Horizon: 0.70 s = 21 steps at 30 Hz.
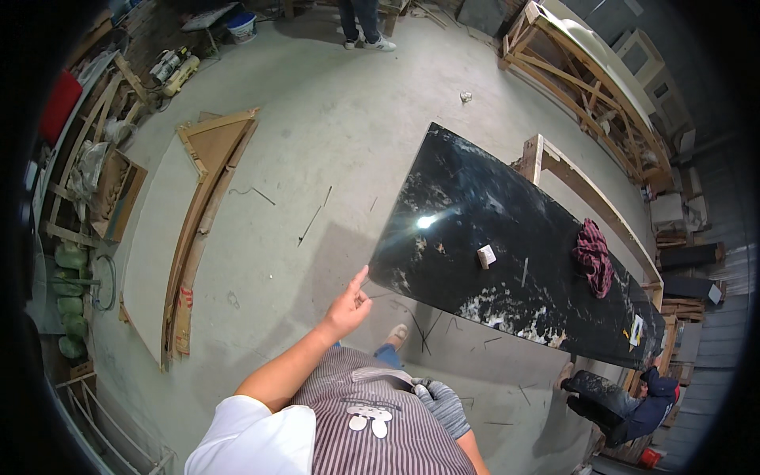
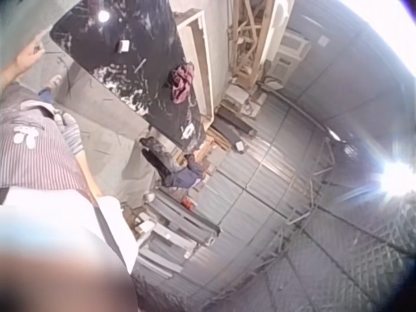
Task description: The person applies a dark substance to a large black tabletop using a yellow brush and a small white card, then scrapes the surface with a metal tool. The person works methodically across the tabletop while another worker is visible in the background.
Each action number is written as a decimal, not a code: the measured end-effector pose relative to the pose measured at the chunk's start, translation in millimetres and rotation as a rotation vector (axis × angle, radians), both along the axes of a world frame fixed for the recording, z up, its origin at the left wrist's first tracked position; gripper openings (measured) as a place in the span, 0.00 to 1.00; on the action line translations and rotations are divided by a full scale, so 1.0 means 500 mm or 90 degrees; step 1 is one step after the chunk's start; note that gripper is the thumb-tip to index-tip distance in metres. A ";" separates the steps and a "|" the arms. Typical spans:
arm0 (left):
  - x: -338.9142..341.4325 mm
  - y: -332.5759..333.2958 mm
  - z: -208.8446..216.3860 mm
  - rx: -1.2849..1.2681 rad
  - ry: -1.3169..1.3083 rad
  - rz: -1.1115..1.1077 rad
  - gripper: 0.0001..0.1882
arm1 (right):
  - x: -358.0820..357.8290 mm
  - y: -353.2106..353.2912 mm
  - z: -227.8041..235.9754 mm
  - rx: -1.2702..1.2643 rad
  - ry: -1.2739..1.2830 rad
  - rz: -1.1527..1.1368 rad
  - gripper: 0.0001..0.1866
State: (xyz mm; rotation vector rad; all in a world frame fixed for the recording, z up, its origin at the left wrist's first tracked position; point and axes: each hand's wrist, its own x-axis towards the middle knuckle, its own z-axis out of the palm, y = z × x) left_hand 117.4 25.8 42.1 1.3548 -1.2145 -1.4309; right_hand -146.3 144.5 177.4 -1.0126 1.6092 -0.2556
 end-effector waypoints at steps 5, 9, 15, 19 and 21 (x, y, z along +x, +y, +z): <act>0.005 -0.001 0.004 -0.001 -0.017 0.009 0.41 | 0.001 -0.004 -0.002 0.000 0.001 0.011 0.15; 0.001 0.000 0.003 -0.001 -0.012 0.013 0.40 | -0.002 -0.004 -0.006 -0.008 0.010 0.028 0.15; 0.002 -0.005 0.013 0.003 -0.049 0.009 0.39 | -0.010 0.003 -0.017 0.007 -0.008 -0.007 0.15; -0.001 -0.010 0.021 -0.005 -0.086 0.029 0.40 | -0.017 0.008 -0.022 0.012 -0.017 -0.011 0.15; 0.002 -0.014 0.035 -0.002 -0.124 0.008 0.41 | -0.016 0.007 -0.018 0.012 -0.008 -0.005 0.15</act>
